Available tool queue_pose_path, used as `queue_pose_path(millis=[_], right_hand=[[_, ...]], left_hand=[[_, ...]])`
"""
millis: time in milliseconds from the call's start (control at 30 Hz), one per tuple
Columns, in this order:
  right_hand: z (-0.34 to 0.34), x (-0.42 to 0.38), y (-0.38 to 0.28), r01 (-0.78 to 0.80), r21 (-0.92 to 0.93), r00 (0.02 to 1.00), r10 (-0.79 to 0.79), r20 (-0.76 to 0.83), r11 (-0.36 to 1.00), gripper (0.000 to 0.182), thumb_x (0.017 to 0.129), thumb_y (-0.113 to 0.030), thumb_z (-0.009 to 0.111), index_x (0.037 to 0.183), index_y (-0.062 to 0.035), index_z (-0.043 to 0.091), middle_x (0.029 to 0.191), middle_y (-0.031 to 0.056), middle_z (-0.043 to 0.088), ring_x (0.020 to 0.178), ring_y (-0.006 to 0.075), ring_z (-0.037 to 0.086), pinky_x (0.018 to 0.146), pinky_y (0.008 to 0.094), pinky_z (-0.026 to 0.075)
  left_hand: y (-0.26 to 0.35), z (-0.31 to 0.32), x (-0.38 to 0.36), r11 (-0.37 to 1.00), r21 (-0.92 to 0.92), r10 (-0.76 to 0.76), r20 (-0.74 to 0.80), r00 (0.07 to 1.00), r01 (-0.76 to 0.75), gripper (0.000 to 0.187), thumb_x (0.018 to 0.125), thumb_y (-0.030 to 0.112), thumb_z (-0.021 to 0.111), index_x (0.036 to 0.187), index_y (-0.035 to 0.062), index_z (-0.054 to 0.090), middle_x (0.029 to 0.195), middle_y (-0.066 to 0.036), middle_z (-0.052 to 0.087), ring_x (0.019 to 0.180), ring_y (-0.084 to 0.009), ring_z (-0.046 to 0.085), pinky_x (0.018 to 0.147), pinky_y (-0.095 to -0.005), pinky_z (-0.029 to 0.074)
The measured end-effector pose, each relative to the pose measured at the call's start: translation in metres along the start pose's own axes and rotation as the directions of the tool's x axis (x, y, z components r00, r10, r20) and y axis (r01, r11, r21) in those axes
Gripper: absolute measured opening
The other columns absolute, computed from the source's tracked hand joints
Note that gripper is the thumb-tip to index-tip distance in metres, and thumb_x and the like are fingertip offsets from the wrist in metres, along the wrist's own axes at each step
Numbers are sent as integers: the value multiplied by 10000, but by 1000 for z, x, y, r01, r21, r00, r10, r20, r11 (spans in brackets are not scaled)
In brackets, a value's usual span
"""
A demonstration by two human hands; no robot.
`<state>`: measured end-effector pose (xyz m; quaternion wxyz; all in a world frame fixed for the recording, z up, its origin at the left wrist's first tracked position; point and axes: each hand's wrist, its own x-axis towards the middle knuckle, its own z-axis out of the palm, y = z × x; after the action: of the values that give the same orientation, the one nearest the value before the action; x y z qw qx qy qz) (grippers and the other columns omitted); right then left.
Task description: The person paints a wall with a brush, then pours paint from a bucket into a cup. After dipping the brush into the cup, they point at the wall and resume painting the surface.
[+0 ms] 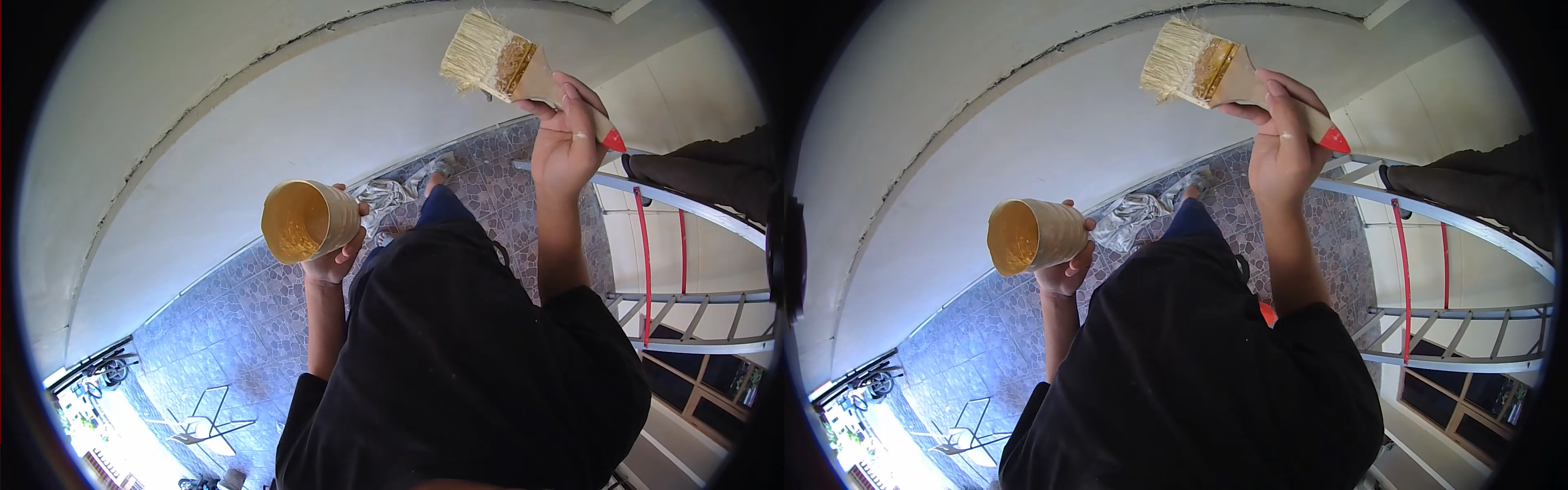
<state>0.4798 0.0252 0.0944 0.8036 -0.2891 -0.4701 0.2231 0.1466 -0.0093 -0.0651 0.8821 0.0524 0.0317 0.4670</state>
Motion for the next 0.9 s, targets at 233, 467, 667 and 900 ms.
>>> queue_pose_path(millis=[233, 467, 667, 900], right_hand=[[-25, 0, -8, -35, -75, 998, 31, -52, 997, 221, 1010, -4, 503, 1147, 108, 634, 1185, 247, 676, 981, 305, 737, 736, 477, 704], [-50, 2, -19, -129, -145, 981, 105, -165, 981, 243, 1011, -37, 503, 1147, 108, 642, 1190, 247, 679, 998, 315, 728, 765, 469, 696], [-19, 15, -15, -160, -78, 984, 153, -91, 984, 265, 1012, -71, 509, 1157, 99, 651, 1232, 232, 674, 1032, 321, 720, 786, 487, 679], [33, -7, 5, -278, 169, 956, 255, 147, 945, 265, 1048, -101, 487, 1170, 50, 668, 1299, 195, 660, 1081, 315, 708, 811, 502, 669]], left_hand=[[-7, -1, 11, 1000, 26, -14, -16, 1000, 14, 671, 1037, 535, 555, 1521, 92, 419, 1242, -357, 567, 562, -228, 556, 395, -235, 437], [-2, 14, 20, 995, 53, 77, 34, 996, -79, 710, 1012, 509, 615, 1498, 21, 442, 1205, -382, 611, 544, -194, 580, 416, -202, 440], [5, 7, 2, 974, 125, 186, 32, 982, -189, 717, 1034, 550, 541, 1506, 28, 405, 1224, -387, 584, 531, -228, 546, 392, -230, 420], [10, -6, -4, 975, 47, 219, -10, 976, -219, 678, 1051, 536, 501, 1509, 38, 453, 1243, -394, 563, 540, -245, 544, 396, -239, 411]])
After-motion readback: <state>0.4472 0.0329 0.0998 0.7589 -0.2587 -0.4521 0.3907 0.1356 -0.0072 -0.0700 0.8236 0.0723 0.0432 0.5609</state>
